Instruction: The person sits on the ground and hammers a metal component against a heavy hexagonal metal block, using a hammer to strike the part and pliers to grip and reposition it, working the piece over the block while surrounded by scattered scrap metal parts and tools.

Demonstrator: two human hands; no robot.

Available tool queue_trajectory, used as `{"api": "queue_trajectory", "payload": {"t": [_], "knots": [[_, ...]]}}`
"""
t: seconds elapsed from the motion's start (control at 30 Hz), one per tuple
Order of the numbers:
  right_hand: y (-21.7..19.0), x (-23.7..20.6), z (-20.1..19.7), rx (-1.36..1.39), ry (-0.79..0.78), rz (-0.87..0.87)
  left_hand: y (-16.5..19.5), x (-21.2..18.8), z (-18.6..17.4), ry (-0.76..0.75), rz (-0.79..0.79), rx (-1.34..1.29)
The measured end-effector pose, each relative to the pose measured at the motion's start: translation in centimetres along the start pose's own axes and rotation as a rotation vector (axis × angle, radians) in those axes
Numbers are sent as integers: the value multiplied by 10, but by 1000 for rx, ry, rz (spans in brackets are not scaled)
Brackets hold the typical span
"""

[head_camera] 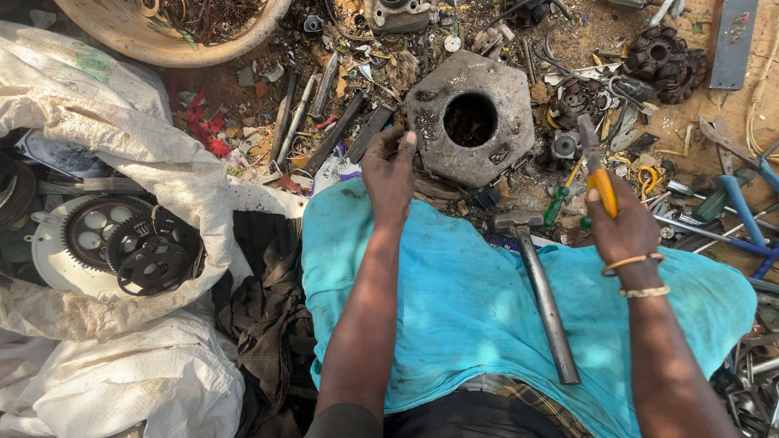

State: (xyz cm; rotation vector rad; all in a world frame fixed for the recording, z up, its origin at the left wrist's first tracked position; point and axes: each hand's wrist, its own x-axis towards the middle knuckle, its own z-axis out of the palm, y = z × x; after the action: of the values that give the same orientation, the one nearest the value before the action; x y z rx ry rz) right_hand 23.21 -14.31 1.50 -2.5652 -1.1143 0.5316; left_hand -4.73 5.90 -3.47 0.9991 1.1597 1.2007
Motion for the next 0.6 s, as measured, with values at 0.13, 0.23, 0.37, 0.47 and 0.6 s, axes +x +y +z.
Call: {"api": "queue_trajectory", "payload": {"t": [0.13,0.23,0.37,0.47,0.6], "knots": [[43,43,2,-76,57,48,-5,48,-26,-123,-147,231],[49,44,14,-182,114,-48,-24,63,-33,-169,-258,159],[25,12,18,-465,381,-339,-50,59,-31,-144,-385,209],[-5,-35,7,-160,-10,-139,-55,56,-32,-171,-409,149],[-38,-108,2,-351,-335,-96,-45,57,-33,-166,-347,307]]}}
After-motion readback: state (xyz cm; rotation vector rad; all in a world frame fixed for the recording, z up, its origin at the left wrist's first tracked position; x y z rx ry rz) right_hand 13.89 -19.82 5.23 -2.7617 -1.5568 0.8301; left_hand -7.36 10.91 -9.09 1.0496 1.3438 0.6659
